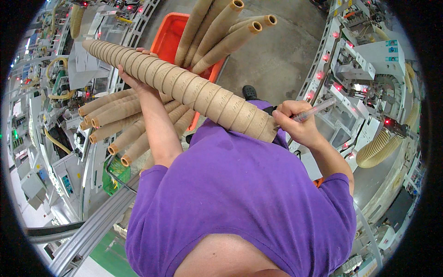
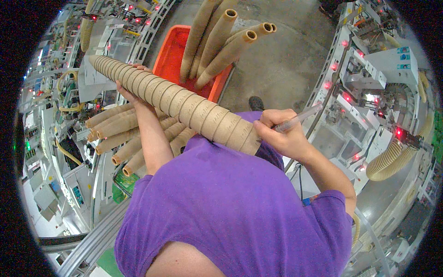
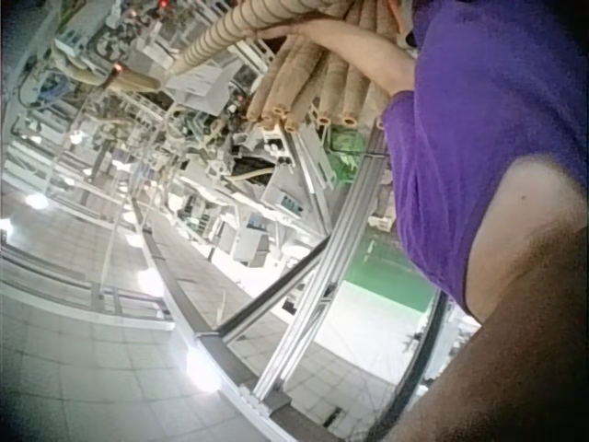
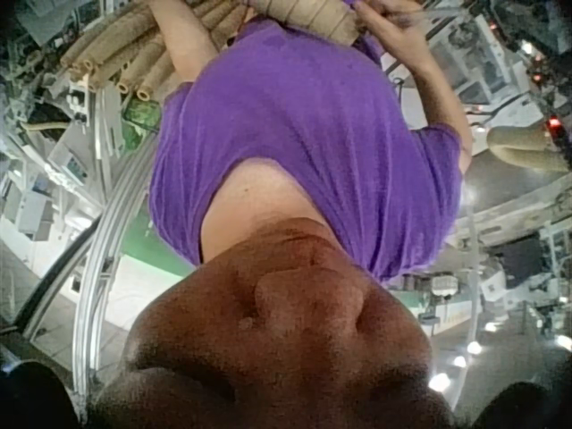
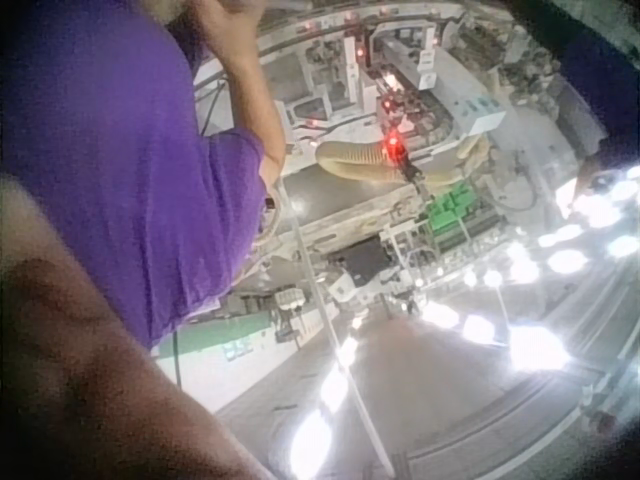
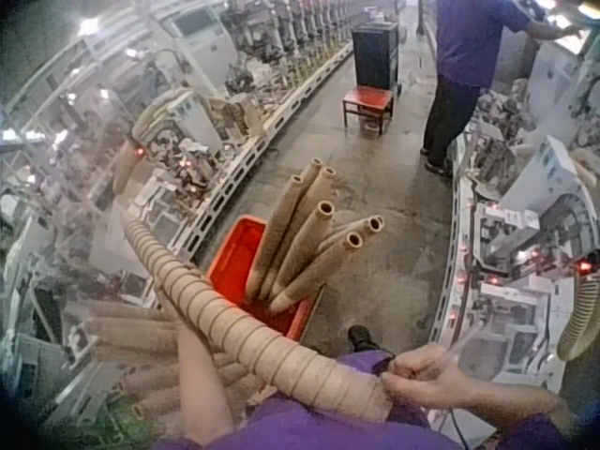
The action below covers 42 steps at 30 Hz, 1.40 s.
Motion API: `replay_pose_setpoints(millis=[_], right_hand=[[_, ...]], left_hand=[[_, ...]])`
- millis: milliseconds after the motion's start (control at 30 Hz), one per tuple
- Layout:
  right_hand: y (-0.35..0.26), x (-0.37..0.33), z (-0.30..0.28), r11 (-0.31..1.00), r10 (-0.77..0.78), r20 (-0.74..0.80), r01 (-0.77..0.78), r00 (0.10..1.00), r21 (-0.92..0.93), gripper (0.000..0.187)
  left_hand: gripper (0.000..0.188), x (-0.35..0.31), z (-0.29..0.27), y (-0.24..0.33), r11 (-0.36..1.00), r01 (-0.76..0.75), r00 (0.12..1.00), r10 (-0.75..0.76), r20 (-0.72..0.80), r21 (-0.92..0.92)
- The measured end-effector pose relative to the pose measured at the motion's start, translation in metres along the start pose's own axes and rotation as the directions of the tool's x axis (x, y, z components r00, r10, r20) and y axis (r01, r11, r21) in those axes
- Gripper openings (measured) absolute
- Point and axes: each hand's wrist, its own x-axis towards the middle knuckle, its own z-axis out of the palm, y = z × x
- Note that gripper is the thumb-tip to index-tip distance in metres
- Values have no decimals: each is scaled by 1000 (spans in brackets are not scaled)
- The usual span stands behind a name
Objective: The person picks up cylindrical spools from an orange bin, writes on them with a red marker, and returns them to the bin. The process is repeated for multiple spools in a factory setting.
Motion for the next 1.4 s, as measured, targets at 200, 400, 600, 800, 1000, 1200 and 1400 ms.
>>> replay_pose_setpoints(millis=[200,400,600,800,1000,1200,1400], right_hand=[[2,2,-2,998,58,-23,-57,998,39,35],[5,5,-2,997,60,-40,-58,997,41,37],[4,8,-1,999,47,-50,-47,998,10,37],[3,8,-1,999,31,-31,-31,999,9,36],[5,8,1,998,65,-67,-64,996,17,35],[2,8,-4,998,51,0,-51,999,33,35],[8,10,-5,991,103,-85,-94,991,99,35]], left_hand=[[68,0,1,1,1000,21,999,-21,28,6],[67,3,1,1,999,26,999,-24,30,-46],[69,5,1,2,999,29,999,-28,35,-46],[71,6,-2,3,999,23,999,-20,48,-48],[73,6,-4,3,998,-17,998,13,64,56],[72,4,-10,6,998,62,995,-60,75,-23],[68,7,-13,7,999,10,998,-7,67,-41]])
